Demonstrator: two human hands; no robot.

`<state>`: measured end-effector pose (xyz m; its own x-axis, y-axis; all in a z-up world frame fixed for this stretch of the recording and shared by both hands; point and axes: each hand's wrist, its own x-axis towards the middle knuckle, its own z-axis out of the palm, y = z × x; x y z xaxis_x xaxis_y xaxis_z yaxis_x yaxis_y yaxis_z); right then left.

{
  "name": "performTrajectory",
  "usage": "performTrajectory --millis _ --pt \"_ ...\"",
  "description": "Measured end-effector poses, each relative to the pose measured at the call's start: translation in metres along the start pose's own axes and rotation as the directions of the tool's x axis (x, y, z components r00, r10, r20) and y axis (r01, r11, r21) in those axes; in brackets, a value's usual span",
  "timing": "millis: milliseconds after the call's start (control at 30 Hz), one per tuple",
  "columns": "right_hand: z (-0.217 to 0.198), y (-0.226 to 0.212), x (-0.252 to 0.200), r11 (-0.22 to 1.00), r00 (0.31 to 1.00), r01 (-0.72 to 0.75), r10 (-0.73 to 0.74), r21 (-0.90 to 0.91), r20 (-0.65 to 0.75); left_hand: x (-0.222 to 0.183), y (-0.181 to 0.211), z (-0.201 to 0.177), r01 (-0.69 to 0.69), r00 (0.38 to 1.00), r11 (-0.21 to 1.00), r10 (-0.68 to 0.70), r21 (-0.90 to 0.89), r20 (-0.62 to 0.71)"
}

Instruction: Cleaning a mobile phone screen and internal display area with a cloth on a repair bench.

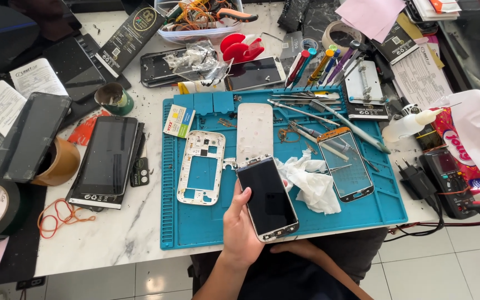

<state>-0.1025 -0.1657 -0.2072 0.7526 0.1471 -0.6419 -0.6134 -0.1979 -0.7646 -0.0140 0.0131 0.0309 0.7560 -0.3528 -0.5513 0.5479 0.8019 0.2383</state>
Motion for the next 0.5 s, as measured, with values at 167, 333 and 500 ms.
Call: performTrajectory --millis 167,333,500 --pt "-0.005 0.051 0.006 0.909 0.949 0.271 -0.307 -0.316 -0.068 0.0 0.004 0.007 -0.025 0.997 0.999 0.021 -0.039 -0.078" --pt "-0.013 -0.067 -0.093 0.652 0.958 0.272 -0.252 -0.708 0.136 0.01 -0.004 -0.012 -0.084 0.996 0.993 0.083 -0.087 -0.015" --pt "-0.044 -0.151 -0.166 0.754 0.764 0.461 -0.606 -0.468 -0.224 0.015 -0.01 -0.022 -0.103 0.991 0.993 0.108 -0.063 0.084"
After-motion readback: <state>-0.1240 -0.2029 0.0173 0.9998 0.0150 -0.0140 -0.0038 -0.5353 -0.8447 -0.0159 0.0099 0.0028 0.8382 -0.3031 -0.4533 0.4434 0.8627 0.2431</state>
